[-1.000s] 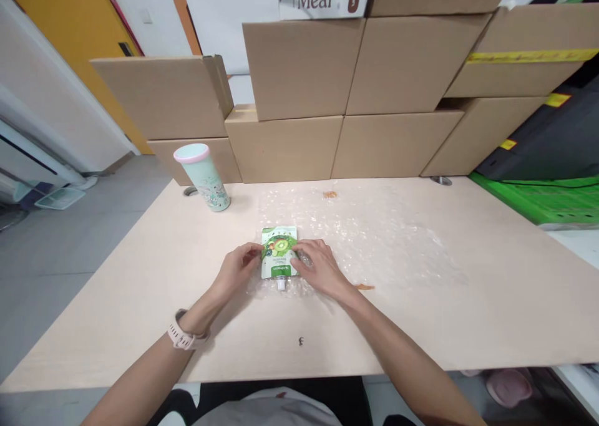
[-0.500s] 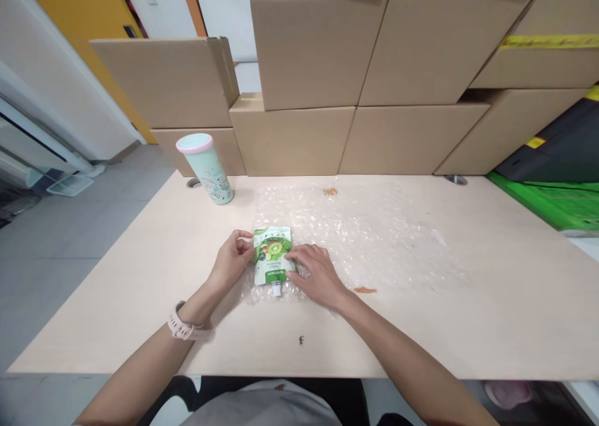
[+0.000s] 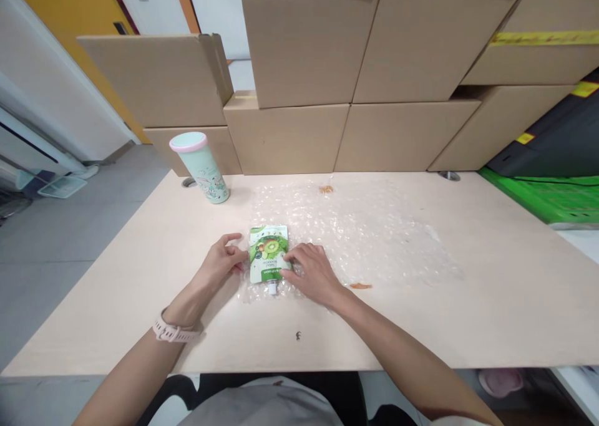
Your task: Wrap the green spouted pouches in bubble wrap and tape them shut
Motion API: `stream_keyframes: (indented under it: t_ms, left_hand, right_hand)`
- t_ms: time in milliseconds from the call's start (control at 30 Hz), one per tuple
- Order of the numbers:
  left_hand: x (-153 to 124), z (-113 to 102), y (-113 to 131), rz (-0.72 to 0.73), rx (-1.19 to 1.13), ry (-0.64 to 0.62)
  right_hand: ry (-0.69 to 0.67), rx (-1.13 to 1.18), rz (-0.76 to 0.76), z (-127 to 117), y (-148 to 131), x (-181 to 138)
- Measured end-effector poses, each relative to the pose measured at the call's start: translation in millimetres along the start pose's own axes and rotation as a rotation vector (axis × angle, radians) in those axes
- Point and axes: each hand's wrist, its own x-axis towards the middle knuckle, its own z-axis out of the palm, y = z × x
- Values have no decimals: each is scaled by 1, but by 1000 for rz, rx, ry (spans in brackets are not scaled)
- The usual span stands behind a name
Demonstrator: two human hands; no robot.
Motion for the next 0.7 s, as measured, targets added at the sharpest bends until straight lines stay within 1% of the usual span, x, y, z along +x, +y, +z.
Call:
stream_keyframes:
  t_ms: [100, 233, 300, 333, 400, 467, 600, 700]
  left_hand:
    - [0, 2, 0, 36, -14, -21]
    - [-1, 4, -2, 84, -6, 13]
    - [-2, 3, 0, 39, 19, 18]
    - [-2, 2, 2, 0, 37, 1]
    - [-3, -1, 6, -80, 61, -63]
    - [-3, -4, 9, -129, 60, -127]
    - [-1, -6, 15, -129, 35, -171]
    - [0, -5, 16, -131, 32, -152]
  right_hand:
    - [17, 6, -11, 0, -4, 0]
    - [3, -8, -15, 1, -6, -2]
    - [-5, -17, -15, 2, -5, -3]
    - [-14, -23, -26, 2, -4, -4]
    - [-45, -49, -64, 3, -1, -6]
    - [-69, -83, -96, 4, 1, -7]
    - [-71, -128, -117, 3, 4, -4]
    - [-72, -141, -119, 2, 3, -3]
